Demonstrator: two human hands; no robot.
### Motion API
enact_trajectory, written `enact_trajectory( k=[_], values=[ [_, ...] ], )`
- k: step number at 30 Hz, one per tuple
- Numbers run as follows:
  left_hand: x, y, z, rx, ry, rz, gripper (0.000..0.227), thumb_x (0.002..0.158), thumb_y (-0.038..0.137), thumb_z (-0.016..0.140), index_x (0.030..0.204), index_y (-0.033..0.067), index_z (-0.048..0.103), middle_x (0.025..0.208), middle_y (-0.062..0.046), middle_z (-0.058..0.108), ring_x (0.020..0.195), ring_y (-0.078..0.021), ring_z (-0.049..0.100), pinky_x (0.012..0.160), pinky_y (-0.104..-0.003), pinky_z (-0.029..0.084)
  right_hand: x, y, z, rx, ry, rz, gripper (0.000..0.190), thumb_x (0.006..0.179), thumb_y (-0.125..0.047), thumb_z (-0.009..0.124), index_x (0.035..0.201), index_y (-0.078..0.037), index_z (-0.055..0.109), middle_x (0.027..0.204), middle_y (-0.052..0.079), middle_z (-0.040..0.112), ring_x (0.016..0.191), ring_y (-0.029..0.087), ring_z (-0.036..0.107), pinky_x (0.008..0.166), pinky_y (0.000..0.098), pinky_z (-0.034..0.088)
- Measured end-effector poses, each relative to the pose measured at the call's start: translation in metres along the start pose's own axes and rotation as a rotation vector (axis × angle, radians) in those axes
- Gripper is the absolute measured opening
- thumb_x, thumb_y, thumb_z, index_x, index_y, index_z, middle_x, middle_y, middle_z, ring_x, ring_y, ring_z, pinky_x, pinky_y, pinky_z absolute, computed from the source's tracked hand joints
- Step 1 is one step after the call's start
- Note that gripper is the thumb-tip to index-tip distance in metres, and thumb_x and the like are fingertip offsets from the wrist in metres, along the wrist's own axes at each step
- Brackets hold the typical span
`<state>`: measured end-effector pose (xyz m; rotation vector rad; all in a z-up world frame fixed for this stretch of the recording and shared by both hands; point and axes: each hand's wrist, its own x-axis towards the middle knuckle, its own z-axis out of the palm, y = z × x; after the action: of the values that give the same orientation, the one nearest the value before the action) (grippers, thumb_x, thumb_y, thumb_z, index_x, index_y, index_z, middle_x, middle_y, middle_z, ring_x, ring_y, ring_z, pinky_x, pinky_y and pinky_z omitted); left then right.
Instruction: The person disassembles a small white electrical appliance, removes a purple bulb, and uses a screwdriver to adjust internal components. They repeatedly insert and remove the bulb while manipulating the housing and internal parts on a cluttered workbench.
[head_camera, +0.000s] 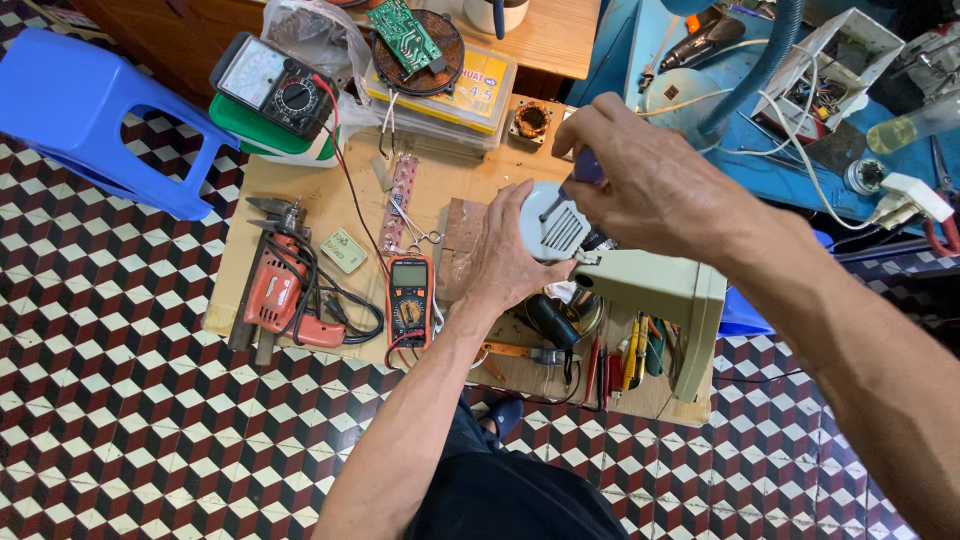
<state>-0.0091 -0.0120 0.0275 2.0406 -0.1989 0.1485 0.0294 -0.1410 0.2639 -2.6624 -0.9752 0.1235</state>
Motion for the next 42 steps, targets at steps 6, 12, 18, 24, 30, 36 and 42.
enact_trajectory(
  k=[6, 12, 18, 24, 30, 36, 42],
  values=[
    [0.000, -0.003, -0.001, -0.014, -0.005, 0.004, 0.122, 0.057, 0.040, 0.095, 0.153, 0.0083, 0.026, 0.151, -0.025, 0.033, 0.147, -0.0419, 0.031, 0.121, -0.052, 0.031, 0.008, -0.007, 0.015, -0.376, -0.252, 0.516, 0.038, 0.114, -0.043, 0.051, 0.113, -0.006, 0.060, 0.090, 0.016, 0.068, 0.082, 0.033, 0.072, 0.078, 0.0451, 0.056],
    [0.000, -0.005, -0.003, -0.033, -0.023, -0.012, 0.122, 0.059, 0.037, 0.094, 0.155, 0.0073, 0.025, 0.154, -0.025, 0.031, 0.147, -0.0406, 0.033, 0.121, -0.049, 0.033, 0.003, -0.002, 0.009, 0.028, 0.034, 0.034, 0.037, 0.087, -0.023, 0.067, 0.118, -0.004, 0.061, 0.105, 0.020, 0.064, 0.086, 0.037, 0.068, 0.073, 0.0488, 0.052],
    [0.003, 0.003, -0.005, -0.038, -0.030, -0.012, 0.119, 0.057, 0.035, 0.095, 0.152, 0.0054, 0.029, 0.151, -0.023, 0.036, 0.144, -0.0387, 0.036, 0.120, -0.048, 0.034, 0.001, -0.005, 0.016, -0.287, -0.116, 0.427, 0.048, 0.103, -0.050, 0.068, 0.120, -0.006, 0.057, 0.092, 0.016, 0.070, 0.089, 0.035, 0.070, 0.081, 0.0472, 0.055],
    [0.002, 0.003, -0.002, -0.019, 0.024, 0.091, 0.117, 0.059, 0.034, 0.094, 0.152, 0.0046, 0.031, 0.151, -0.022, 0.039, 0.144, -0.0378, 0.038, 0.120, -0.047, 0.034, -0.005, 0.012, 0.024, 0.296, 0.206, 0.214, 0.045, 0.091, -0.024, 0.075, 0.126, -0.002, 0.056, 0.099, 0.018, 0.072, 0.088, 0.030, 0.071, 0.078, 0.0416, 0.056],
    [0.004, 0.004, -0.004, 0.044, -0.027, 0.044, 0.122, 0.060, 0.044, 0.095, 0.155, 0.0059, 0.029, 0.151, -0.024, 0.037, 0.143, -0.0395, 0.037, 0.118, -0.050, 0.034, -0.016, 0.026, 0.068, 0.588, 0.438, 0.396, 0.034, 0.095, -0.031, 0.077, 0.112, -0.004, 0.067, 0.094, 0.009, 0.073, 0.088, 0.015, 0.068, 0.078, 0.0318, 0.058],
    [0.008, 0.008, -0.018, 0.085, -0.089, 0.066, 0.114, 0.063, 0.054, 0.092, 0.153, 0.0094, 0.038, 0.153, -0.027, 0.032, 0.145, -0.0419, 0.032, 0.117, -0.053, 0.032, -0.016, 0.016, 0.082, 0.681, 0.476, 0.505, 0.030, 0.094, -0.031, 0.075, 0.101, -0.003, 0.069, 0.080, 0.006, 0.071, 0.073, 0.012, 0.063, 0.066, 0.0313, 0.055],
    [0.021, -0.001, -0.029, 0.267, -0.034, 0.332, 0.071, 0.077, 0.042, 0.086, 0.128, 0.0048, 0.054, 0.144, -0.020, 0.047, 0.134, -0.0391, 0.043, 0.109, -0.056, 0.034, -0.004, -0.004, 0.098, 0.527, 0.659, 0.546, 0.029, 0.091, -0.028, 0.081, 0.098, -0.004, 0.066, 0.076, 0.013, 0.065, 0.062, 0.022, 0.056, 0.061, 0.0366, 0.052]
  ],
)
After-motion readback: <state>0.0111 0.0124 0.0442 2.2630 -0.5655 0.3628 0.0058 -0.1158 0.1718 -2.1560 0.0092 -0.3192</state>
